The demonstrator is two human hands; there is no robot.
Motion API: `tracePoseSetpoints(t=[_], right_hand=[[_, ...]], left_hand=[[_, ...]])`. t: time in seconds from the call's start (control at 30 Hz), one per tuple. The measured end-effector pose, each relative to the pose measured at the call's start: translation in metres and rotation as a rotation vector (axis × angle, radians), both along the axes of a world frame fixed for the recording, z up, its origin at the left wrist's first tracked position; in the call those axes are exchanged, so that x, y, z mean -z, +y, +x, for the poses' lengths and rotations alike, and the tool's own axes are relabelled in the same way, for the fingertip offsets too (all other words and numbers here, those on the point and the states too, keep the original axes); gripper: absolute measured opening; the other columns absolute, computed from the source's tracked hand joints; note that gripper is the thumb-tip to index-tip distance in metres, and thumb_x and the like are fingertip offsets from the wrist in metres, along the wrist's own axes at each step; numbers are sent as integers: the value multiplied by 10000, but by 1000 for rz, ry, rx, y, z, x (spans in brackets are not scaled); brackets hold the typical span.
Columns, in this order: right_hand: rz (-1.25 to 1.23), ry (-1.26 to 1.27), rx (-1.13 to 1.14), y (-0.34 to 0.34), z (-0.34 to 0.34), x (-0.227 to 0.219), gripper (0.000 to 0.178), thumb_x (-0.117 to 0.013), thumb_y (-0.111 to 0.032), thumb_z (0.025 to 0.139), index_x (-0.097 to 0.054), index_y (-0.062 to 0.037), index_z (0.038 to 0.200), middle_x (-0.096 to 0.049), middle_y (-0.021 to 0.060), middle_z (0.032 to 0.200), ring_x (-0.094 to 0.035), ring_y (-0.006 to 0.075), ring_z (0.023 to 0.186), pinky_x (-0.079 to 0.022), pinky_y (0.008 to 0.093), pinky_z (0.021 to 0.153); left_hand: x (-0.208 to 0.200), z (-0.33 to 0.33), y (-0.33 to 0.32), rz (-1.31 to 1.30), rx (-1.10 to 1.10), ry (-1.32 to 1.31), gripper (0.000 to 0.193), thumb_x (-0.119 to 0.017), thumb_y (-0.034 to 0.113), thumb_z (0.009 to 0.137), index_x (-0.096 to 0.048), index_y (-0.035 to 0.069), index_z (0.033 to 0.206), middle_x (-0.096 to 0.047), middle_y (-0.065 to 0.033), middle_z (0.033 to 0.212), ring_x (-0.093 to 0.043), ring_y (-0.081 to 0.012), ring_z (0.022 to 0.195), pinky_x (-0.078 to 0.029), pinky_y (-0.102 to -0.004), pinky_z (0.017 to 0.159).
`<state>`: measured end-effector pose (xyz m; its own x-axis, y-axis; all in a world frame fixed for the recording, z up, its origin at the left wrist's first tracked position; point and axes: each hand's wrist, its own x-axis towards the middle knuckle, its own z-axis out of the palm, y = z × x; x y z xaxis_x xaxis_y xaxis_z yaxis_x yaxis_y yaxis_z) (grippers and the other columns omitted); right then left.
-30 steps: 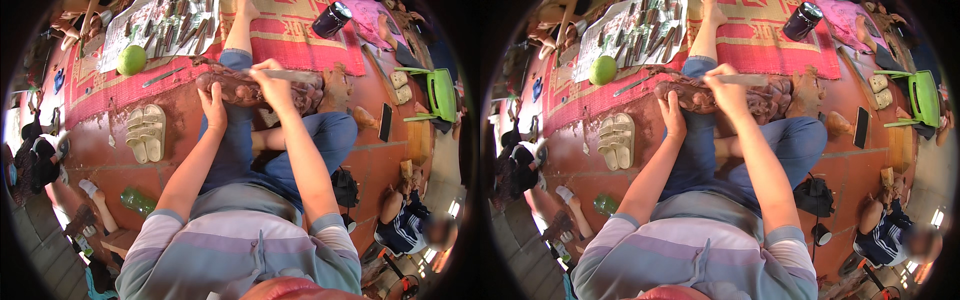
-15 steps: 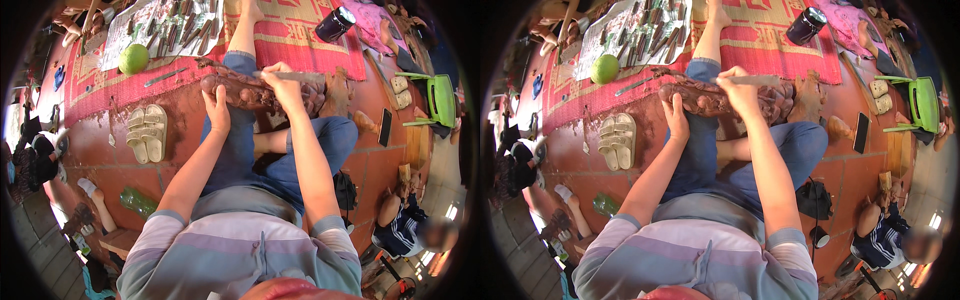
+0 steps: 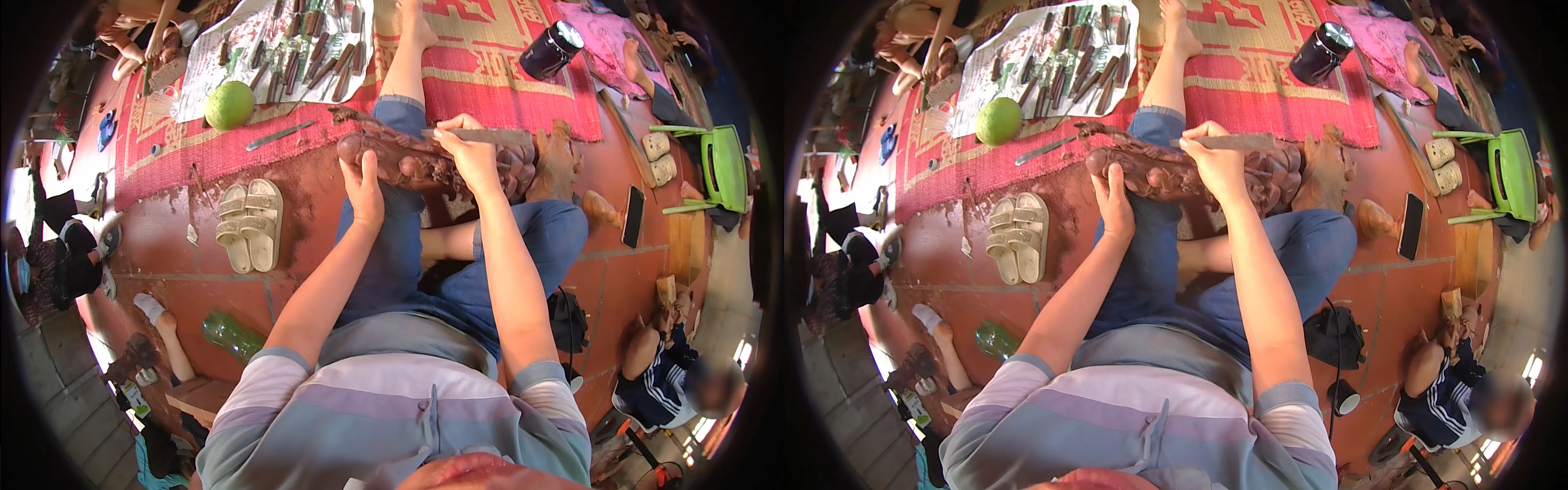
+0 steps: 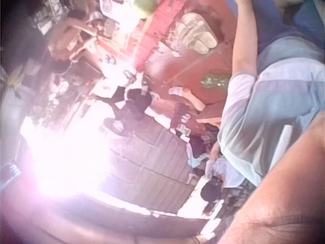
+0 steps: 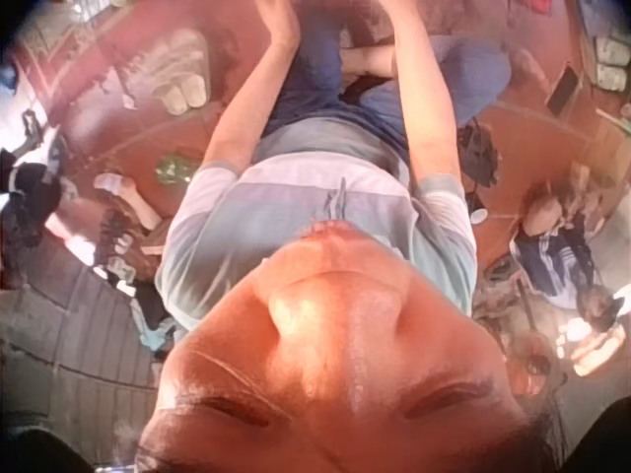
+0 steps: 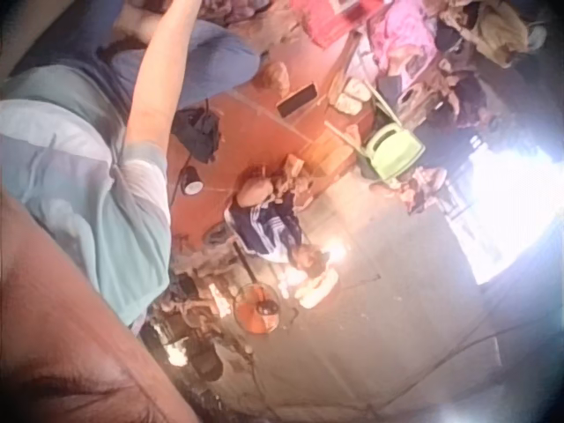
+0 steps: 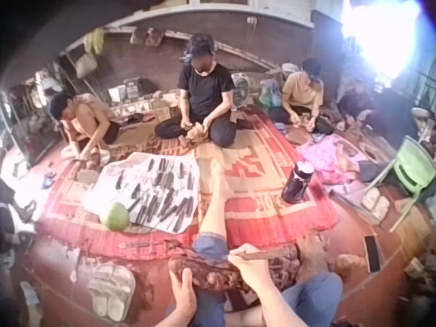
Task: The person sits on a mat and carves a large, dark piece of wood using a small knife. They hold the wood with their left hand and use the knife in their right hand to remove shavings and shape the surface. The person rotates the wood to access different areas and continues carving throughout the clip.
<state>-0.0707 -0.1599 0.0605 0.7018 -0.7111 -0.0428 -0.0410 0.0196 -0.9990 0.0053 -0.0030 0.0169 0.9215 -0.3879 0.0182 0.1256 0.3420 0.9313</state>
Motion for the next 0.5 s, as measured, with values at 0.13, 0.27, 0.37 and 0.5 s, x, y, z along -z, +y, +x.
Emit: tracePoseSetpoints(t=[0.13, 0.27, 0.37, 0.5], right_hand=[[-215, 49, -97, 28, 6, -25, 69, -665, -57, 764, -627, -5, 787, -637, 35, 753, -567, 78, 710, -448, 229, 666], [20, -53, 2, 8, 5, -15, 47, -653, -36, 769, -620, -2, 772, -632, 38, 737, -563, 88, 697, -447, 233, 660], [-245, 92, -90, 32, 7, -31, 47, -660, -41, 764, -626, -10, 771, -629, 28, 717, -561, 84, 695, -444, 230, 662], [-8, 20, 21, -3, 5, 0, 66, -676, -62, 753, -633, -16, 774, -633, 27, 712, -554, 67, 631, -437, 218, 570]], left_hand=[[-3, 2, -3, -25, -37, 37, 479, -525, 178, 923, -313, 24, 1324, -436, -76, 1246, -432, -170, 1143, -323, -313, 1003], [-2, 0, -3, -53, -23, 31, 478, -525, 181, 924, -313, 24, 1323, -432, -77, 1248, -429, -169, 1144, -321, -311, 1003], [-1, 1, -2, -31, -41, 27, 464, -525, 185, 926, -324, 26, 1313, -436, -76, 1240, -432, -167, 1138, -325, -311, 999], [-4, 0, -3, -33, -13, 37, 462, -512, 207, 932, -325, 32, 1317, -430, -74, 1250, -422, -172, 1146, -318, -314, 1003]])
